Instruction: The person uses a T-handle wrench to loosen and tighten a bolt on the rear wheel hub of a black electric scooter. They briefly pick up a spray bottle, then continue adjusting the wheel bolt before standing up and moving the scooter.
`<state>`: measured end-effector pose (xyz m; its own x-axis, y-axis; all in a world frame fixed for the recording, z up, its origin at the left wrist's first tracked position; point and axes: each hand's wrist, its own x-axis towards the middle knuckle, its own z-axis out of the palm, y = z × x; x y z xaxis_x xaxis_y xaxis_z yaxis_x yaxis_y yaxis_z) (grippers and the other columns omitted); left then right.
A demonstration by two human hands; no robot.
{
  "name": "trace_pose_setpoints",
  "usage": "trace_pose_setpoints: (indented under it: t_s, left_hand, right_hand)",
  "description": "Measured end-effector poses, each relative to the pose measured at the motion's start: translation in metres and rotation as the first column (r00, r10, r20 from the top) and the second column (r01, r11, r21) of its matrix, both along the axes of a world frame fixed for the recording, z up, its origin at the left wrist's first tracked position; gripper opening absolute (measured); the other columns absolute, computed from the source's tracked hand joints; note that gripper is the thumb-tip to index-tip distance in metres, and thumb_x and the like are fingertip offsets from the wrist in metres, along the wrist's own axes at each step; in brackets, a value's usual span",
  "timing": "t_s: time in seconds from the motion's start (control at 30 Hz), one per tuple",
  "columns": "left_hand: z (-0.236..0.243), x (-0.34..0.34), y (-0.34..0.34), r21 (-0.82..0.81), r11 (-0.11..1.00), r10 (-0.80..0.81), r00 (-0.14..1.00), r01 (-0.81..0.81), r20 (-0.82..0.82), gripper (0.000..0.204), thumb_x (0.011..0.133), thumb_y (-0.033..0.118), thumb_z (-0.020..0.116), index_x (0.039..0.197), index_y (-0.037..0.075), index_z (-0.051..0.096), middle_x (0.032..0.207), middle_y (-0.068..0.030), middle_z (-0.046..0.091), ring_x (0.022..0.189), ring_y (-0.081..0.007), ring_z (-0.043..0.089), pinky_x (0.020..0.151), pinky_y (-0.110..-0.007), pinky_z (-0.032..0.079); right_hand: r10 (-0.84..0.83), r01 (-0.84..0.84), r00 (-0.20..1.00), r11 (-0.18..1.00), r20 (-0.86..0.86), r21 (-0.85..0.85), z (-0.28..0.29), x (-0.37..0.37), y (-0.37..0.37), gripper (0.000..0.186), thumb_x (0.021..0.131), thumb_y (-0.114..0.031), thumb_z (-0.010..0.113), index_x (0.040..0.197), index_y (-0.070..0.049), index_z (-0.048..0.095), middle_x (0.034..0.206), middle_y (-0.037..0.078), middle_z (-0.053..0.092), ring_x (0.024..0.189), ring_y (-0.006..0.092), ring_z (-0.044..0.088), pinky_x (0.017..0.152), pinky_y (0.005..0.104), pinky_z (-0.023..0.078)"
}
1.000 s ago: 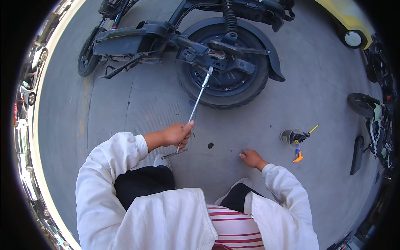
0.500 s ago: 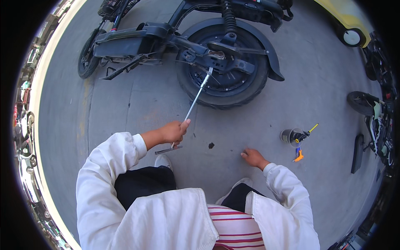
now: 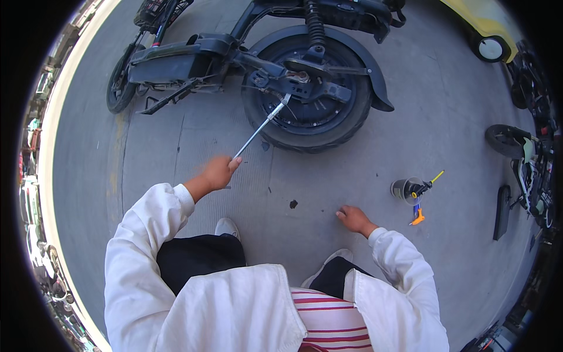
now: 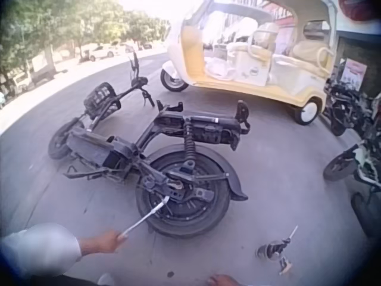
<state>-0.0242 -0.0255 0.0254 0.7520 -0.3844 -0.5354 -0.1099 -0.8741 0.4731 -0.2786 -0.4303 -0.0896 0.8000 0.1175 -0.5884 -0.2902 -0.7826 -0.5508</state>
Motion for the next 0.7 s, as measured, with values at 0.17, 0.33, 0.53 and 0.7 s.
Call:
trace_pose_setpoints:
  t_s: [0.17, 0.33, 0.53, 0.7]
  left_hand:
    - [0.001, -0.061, -0.028, -0.307, 0.932, 0.169, 0.981, -0.191, -0.098, 0.041, 0.106, 0.040, 0.043, 0.087, 0.004, 0.049, 0.069, -0.0049, 0.049, 0.061, -0.0143, 0.048, 0.059, -0.035, 0.043]
    - [-0.002, -0.081, -0.057, -0.406, 0.770, 0.330, 0.853, -0.491, -0.406, 0.041, 0.106, 0.044, 0.041, 0.081, 0.012, 0.044, 0.065, 0.0006, 0.041, 0.054, -0.0110, 0.038, 0.048, -0.028, 0.034]
    - [0.034, -0.051, -0.036, -0.263, 0.721, 0.236, 0.584, -0.641, -0.777, 0.046, 0.105, 0.050, 0.039, 0.077, 0.014, 0.043, 0.062, 0.0032, 0.036, 0.053, -0.0089, 0.032, 0.048, -0.027, 0.030]
    - [0.002, -0.055, -0.039, -0.324, 0.818, 0.287, 0.826, -0.475, -0.485, 0.047, 0.105, 0.051, 0.038, 0.078, 0.014, 0.045, 0.063, 0.0015, 0.038, 0.054, -0.0106, 0.035, 0.048, -0.028, 0.030]
  right_hand:
    - [0.009, -0.009, 1.000, 1.000, 0.000, 0.021, -0.013, -0.011, -0.003, 0.038, 0.097, -0.035, 0.051, 0.103, 0.000, 0.065, 0.105, 0.024, 0.067, 0.101, 0.0434, 0.061, 0.089, 0.0502, 0.047]
    - [0.041, -0.041, 0.999, 0.999, -0.005, 0.009, -0.014, -0.002, 0.001, 0.038, 0.097, -0.036, 0.051, 0.103, 0.000, 0.065, 0.106, 0.024, 0.066, 0.102, 0.0435, 0.061, 0.089, 0.0506, 0.047]
    - [0.024, -0.024, 1.000, 1.000, 0.016, 0.018, -0.010, 0.000, 0.002, 0.039, 0.097, -0.036, 0.050, 0.103, 0.000, 0.063, 0.106, 0.025, 0.066, 0.102, 0.0438, 0.060, 0.090, 0.0509, 0.047]
    - [0.041, -0.041, 0.999, 0.999, 0.007, -0.001, -0.014, -0.007, -0.002, 0.039, 0.097, -0.036, 0.050, 0.104, 0.000, 0.062, 0.105, 0.025, 0.065, 0.103, 0.0440, 0.060, 0.090, 0.0512, 0.046]
